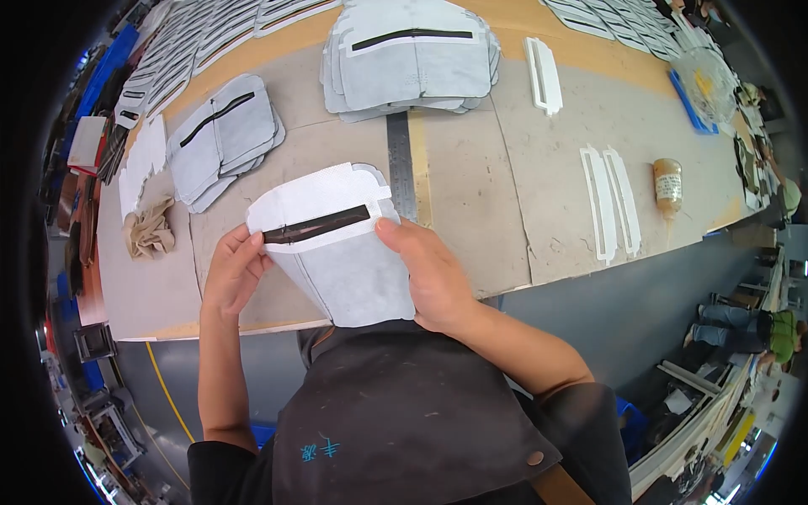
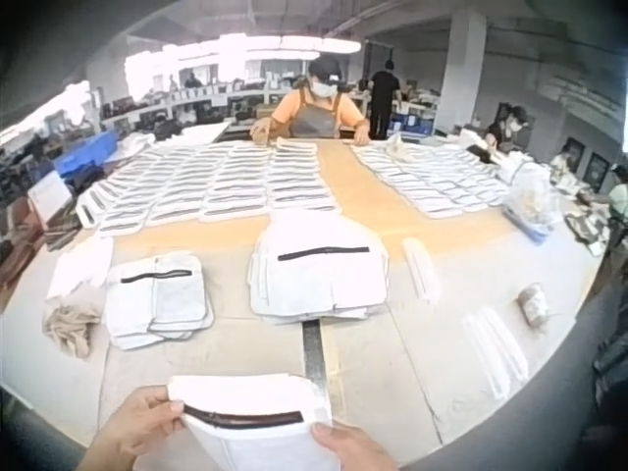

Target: Applying adhesive to fabric components and aligning them on larger fabric panels with zippers to assemble pouches.

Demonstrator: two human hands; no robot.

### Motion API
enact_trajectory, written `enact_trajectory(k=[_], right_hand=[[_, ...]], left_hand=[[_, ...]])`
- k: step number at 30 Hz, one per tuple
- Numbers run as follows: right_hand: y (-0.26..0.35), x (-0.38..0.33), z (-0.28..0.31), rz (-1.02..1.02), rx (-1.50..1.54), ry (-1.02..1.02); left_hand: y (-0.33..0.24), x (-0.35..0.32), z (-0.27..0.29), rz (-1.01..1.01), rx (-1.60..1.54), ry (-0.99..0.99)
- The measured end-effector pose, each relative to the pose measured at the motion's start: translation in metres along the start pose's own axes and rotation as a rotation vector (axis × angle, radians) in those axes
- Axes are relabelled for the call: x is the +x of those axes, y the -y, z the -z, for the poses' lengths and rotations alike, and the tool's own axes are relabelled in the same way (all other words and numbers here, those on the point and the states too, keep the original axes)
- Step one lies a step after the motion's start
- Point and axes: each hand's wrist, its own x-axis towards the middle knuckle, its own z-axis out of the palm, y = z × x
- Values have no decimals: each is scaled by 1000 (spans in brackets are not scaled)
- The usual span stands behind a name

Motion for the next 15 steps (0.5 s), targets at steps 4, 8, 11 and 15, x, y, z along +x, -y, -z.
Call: enact_trajectory(k=[4,8,11,15], right_hand=[[2,-5,-1,82,-69,-27],[0,-6,6,152,-119,-27],[-1,-3,11,170,-110,-37],[-2,5,19,141,-118,-153]], left_hand=[[0,-1,-3,-6,-19,-54],[-5,-3,-5,-27,-13,-75],[-9,-8,-9,-30,-10,-100],[-11,-17,1,-36,-11,-186]])
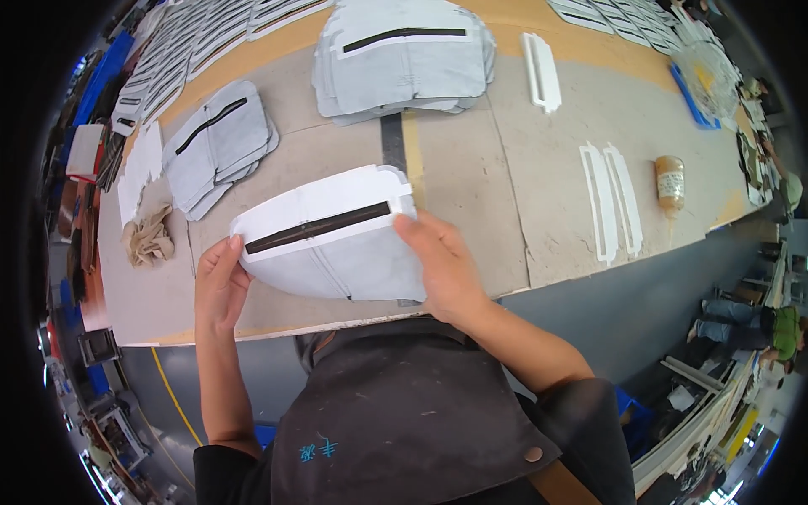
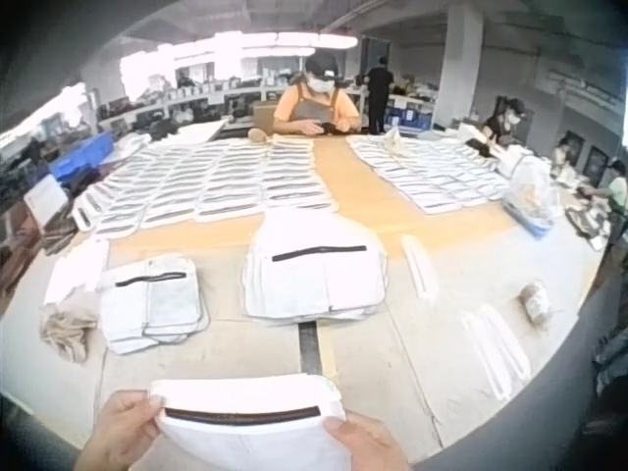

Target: Applying adhesive to fabric components and aligning them on larger fabric panels with zippers to assemble pouches.

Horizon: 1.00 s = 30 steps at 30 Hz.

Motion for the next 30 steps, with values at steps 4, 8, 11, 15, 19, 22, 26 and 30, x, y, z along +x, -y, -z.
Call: enact_trajectory(k=[4,8,11,15,19,22,26,30], right_hand=[[9,14,16,6,-36,-94],[13,29,24,14,-142,-92],[13,38,25,3,-167,-163],[15,47,25,-8,-200,-163],[32,74,20,130,-267,-151],[68,121,29,357,-298,-208],[128,174,34,532,-341,-308],[146,188,34,501,-405,-376]], left_hand=[[-9,-4,-27,-26,37,-104],[-16,-3,-39,-20,51,-81],[-20,-1,-40,-36,63,-49],[-22,7,-37,-42,126,-34],[-24,27,-34,-74,22,-12],[-26,58,-24,-324,496,-163],[-22,106,-4,-814,1063,-375],[-20,125,-1,-1039,1312,-381]])
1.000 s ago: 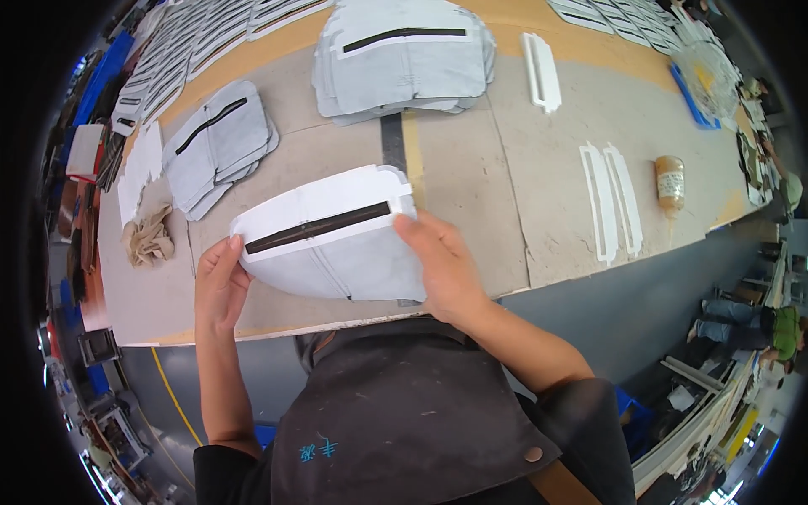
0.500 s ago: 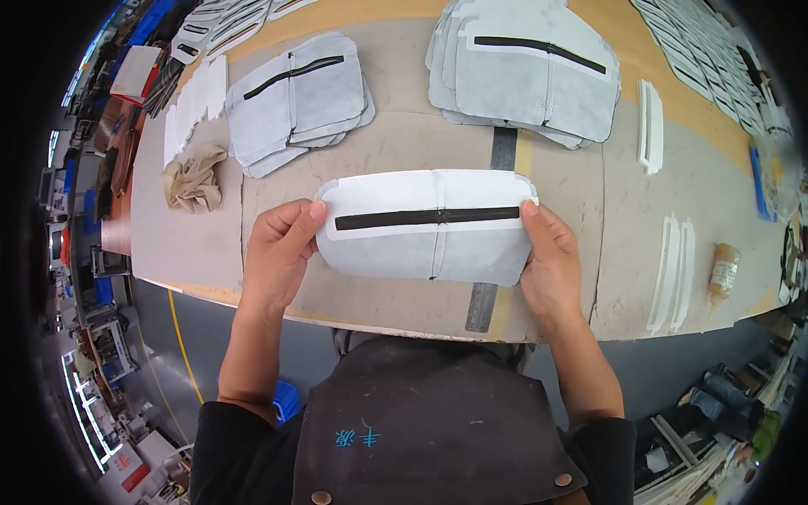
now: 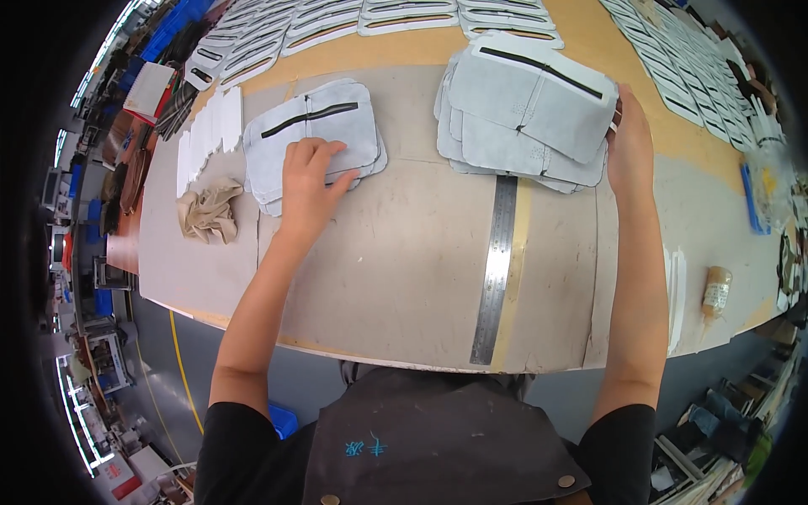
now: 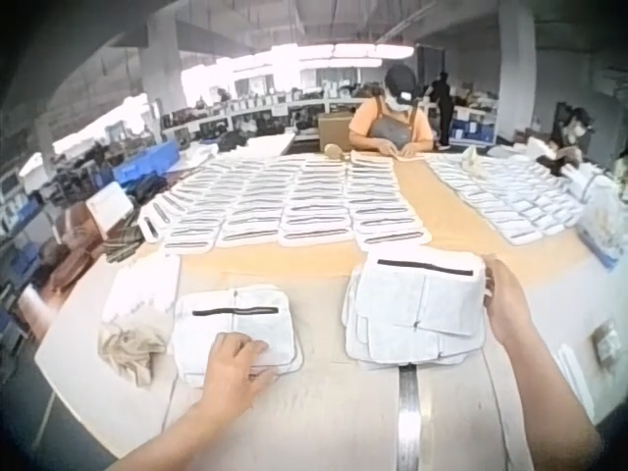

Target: Applying adhesive to fabric components and aligning them on larger fabric panels with zippers to assemble pouches.

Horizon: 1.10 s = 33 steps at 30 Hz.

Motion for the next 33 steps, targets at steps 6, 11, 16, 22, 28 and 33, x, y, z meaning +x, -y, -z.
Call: enact_trajectory(k=[6,11,16,22,28,33], right_hand=[[-10,-40,19,257,-335,-30],[-24,-106,11,14,-199,290],[-16,-156,-15,-602,266,396],[-40,-171,38,-491,-85,420],[-28,-161,75,-438,-274,368],[-29,-169,82,-393,-359,265]], left_hand=[[7,7,-4,-13,-49,-30],[-10,11,19,170,-191,-144],[-111,-33,41,-226,-474,91],[-104,-41,11,-108,-431,284],[-106,-36,0,66,-351,500],[-119,-27,-1,387,-480,759]])
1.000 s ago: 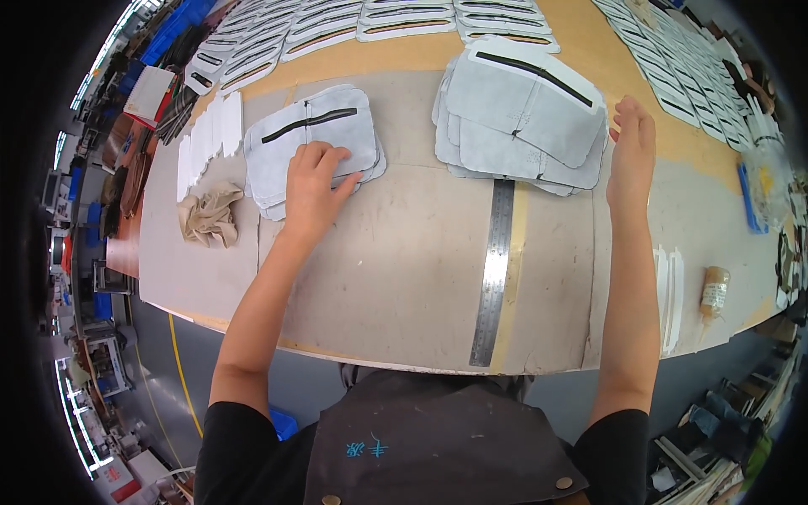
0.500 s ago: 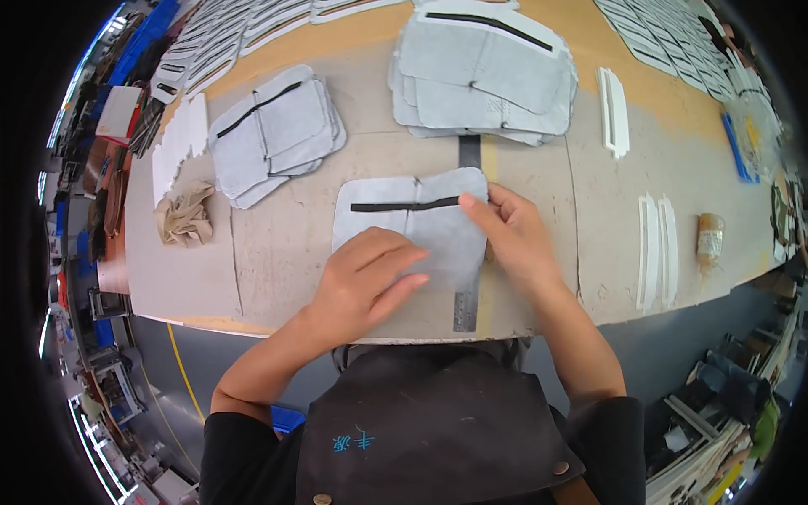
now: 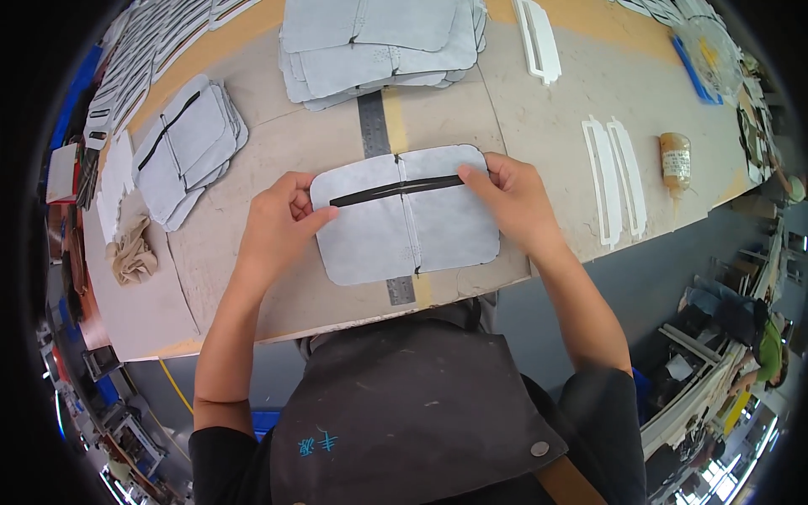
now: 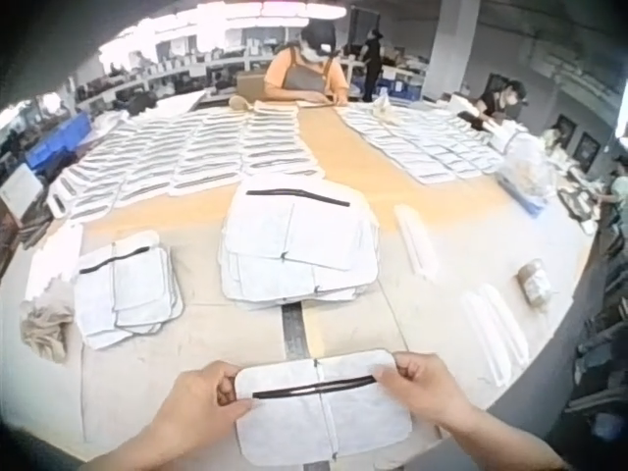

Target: Applying adhesive to fabric components and aligning them on larger fabric panels with zippers to assemble pouches.

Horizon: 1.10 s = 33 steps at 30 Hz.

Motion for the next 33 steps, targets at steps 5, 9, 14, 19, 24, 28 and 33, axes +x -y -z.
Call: enact_trajectory(k=[5,9,14,19,24,28,33], right_hand=[[-14,-4,-17,322,-495,-399],[-15,-6,-32,456,-447,-499],[-14,-10,-29,557,-411,-481],[-19,-13,-16,410,-570,-420],[-14,-20,-6,372,-716,-405],[-7,-25,-13,664,-1037,-203],[-13,-20,-39,761,-1192,201]], left_hand=[[3,-12,-13,-9,-247,-206],[-5,-20,-35,-96,-245,-535],[3,-28,-39,-93,-245,-563],[2,-29,-45,-72,-162,-535],[-6,-28,-46,-46,50,-417],[-1,-23,-33,-133,80,-316],[-1,-15,-24,-189,84,-238]])
